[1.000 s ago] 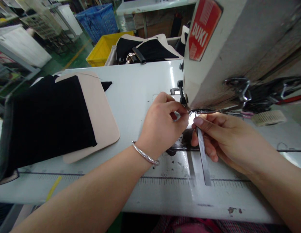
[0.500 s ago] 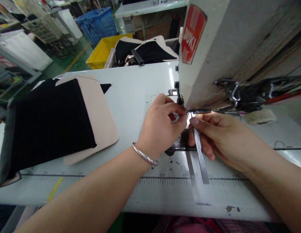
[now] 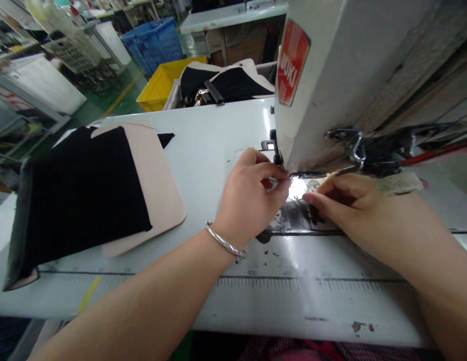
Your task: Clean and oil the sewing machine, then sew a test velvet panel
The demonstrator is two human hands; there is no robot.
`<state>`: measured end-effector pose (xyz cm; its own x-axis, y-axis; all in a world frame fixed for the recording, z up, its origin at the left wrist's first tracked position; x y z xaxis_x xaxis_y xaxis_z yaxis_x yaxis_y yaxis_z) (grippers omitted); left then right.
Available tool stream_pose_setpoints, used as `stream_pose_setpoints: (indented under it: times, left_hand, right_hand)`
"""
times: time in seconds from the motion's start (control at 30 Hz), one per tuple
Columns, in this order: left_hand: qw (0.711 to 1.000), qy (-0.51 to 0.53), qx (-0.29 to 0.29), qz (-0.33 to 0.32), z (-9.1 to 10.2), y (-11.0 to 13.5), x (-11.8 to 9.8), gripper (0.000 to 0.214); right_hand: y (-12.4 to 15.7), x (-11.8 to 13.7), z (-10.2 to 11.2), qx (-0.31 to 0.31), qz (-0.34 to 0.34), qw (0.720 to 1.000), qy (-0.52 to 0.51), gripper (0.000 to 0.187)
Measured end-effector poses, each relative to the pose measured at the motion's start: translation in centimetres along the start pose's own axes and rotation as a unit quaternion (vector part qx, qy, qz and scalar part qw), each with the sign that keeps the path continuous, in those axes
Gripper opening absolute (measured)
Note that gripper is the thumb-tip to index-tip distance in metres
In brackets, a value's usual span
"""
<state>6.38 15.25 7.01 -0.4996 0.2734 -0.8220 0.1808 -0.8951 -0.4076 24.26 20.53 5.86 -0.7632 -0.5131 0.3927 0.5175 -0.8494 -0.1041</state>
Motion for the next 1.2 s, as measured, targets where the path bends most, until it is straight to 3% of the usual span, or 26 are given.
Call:
stream_pose_setpoints:
  times: [0.1, 0.93, 1.2]
  left_hand:
    - [1.0, -0.018, -0.007, -0.007, -0.1, 0.1, -0.1, 0.007]
    - [0.993, -0.095, -0.058, -0.028, -0.4, 0.2, -0.7, 0.006]
    - [0.991, -0.119, -0.05, -0.042, -0.2, 0.2, -0.8, 0.008]
  right_hand:
    - [0.1, 0.1, 0.2, -0.032, 0.008, 0.996, 0.089, 0.043]
    - [0.0, 1.7, 0.9, 0.001, 0.016, 1.0, -0.016, 0.025]
    - [-0.4, 1.4, 0.6, 0.02, -0.022, 0.999, -0.046, 0.028]
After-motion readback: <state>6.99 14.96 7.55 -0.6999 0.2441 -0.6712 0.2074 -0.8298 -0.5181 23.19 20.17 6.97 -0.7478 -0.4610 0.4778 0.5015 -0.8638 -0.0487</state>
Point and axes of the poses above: each hand's wrist, its own y-axis away from the middle knuckle, its own z-axis out of the back of the hand, x = y × z, the point moved 4 cm from there along -y, towards the middle knuckle, and after that the axes turned 8 degrees about y, right-handed, at the moved point
